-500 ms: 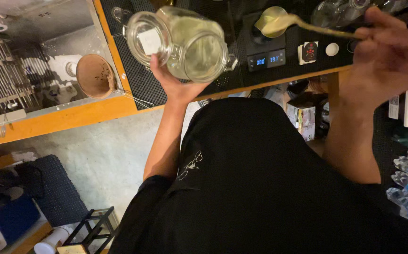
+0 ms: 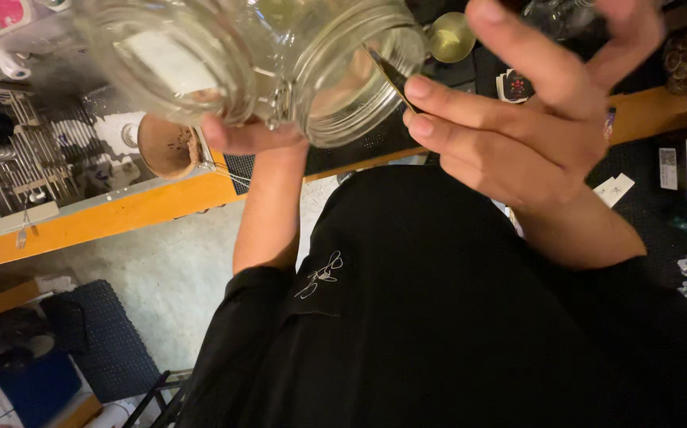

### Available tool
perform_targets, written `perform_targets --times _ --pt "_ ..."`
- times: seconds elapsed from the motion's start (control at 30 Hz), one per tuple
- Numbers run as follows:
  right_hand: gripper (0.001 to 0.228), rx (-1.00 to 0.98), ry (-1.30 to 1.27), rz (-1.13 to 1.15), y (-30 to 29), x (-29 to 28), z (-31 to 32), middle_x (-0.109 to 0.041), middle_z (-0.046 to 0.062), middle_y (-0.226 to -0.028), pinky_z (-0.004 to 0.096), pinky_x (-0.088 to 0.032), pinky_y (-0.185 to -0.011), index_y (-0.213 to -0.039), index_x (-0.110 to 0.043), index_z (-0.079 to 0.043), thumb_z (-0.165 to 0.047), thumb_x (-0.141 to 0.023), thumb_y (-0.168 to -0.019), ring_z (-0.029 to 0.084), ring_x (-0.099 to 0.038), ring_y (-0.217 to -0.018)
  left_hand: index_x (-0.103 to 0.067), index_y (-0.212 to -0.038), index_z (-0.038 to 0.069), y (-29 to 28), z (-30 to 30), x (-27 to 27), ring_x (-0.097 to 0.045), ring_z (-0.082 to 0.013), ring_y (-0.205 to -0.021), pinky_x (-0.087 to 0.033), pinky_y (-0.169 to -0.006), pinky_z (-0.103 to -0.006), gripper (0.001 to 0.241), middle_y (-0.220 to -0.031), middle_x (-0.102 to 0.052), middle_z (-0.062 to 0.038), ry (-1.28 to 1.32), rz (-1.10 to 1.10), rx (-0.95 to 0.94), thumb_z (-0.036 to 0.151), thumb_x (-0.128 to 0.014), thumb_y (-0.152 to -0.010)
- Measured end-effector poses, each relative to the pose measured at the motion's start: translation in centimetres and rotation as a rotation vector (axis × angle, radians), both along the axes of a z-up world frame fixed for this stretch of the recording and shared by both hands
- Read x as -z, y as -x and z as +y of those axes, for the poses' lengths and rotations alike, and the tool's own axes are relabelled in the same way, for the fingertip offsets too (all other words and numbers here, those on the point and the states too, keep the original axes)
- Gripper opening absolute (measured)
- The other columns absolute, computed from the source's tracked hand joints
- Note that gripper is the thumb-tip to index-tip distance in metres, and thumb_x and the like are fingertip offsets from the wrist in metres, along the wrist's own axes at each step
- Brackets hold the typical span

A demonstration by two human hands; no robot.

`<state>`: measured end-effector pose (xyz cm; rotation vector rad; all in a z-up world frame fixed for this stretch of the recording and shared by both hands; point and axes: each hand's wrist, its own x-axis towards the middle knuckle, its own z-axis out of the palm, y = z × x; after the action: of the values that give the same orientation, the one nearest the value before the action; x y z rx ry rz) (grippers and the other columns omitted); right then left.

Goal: The person scoops powder from a jar into a small metal pitcher on a digital scale, adds liquid from a bottle, and سپس rolls a small piece of paper into a tube.

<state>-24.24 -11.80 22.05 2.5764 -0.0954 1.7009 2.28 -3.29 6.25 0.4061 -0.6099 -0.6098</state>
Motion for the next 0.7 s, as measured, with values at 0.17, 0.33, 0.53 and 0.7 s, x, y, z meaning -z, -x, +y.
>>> perform_targets --times 0.17,0.33,0.53,0.7 --pt "0.010 -0.065 0.216 0.116 0.6 -3.4 -1.6 -0.079 0.009 -0.113 0.041 -0.044 -0.100 -0.089 -0.084 -0.006 -0.015 -0.082 -0.085 0.028 -0.056 -0.119 -0.024 -0.154 0.011 -0.6 -2.3 -2.8 -0.049 -0.0331 -0.131 -0.038 -0.115 -0.0504 0.108 -0.145 -0.045 -0.013 -0.029 0.128 0.027 0.046 -0.091 -0.077" --pt "0.009 0.049 0.138 0.147 -0.1 -4.5 0.0 -0.081 0.011 -0.104 0.030 -0.048 -0.081 -0.096 -0.085 -0.001 -0.008 -0.082 -0.091 0.020 -0.067 -0.096 -0.023 -0.156 0.012 0.3 -3.8 -4.6 -0.050 -0.0336 -0.129 -0.039 -0.114 -0.0508 0.110 -0.144 -0.047 -0.013 -0.025 0.061 0.004 0.044 -0.093 -0.077" --pt "0.004 0.142 0.106 0.173 -1.8 -5.7 0.2 -0.080 0.008 -0.095 0.029 -0.047 -0.072 -0.096 -0.082 0.001 0.000 -0.079 -0.096 0.016 -0.069 -0.081 -0.021 -0.157 0.013 -0.1 -2.7 -5.0 -0.052 -0.0341 -0.127 -0.039 -0.113 -0.0513 0.112 -0.142 -0.049 -0.013 -0.080 -0.225 -0.010 0.041 -0.095 -0.078" --pt "0.006 0.228 -0.014 0.251 -2.9 -4.5 0.3 -0.074 0.003 -0.087 0.031 -0.045 -0.071 -0.091 -0.078 -0.003 0.000 -0.077 -0.095 0.016 -0.065 -0.077 -0.020 -0.159 0.014 0.2 -3.0 -4.9 -0.054 -0.0346 -0.126 -0.039 -0.113 -0.0517 0.115 -0.141 -0.050 -0.014 -0.135 -0.687 -0.101 0.039 -0.098 -0.078"
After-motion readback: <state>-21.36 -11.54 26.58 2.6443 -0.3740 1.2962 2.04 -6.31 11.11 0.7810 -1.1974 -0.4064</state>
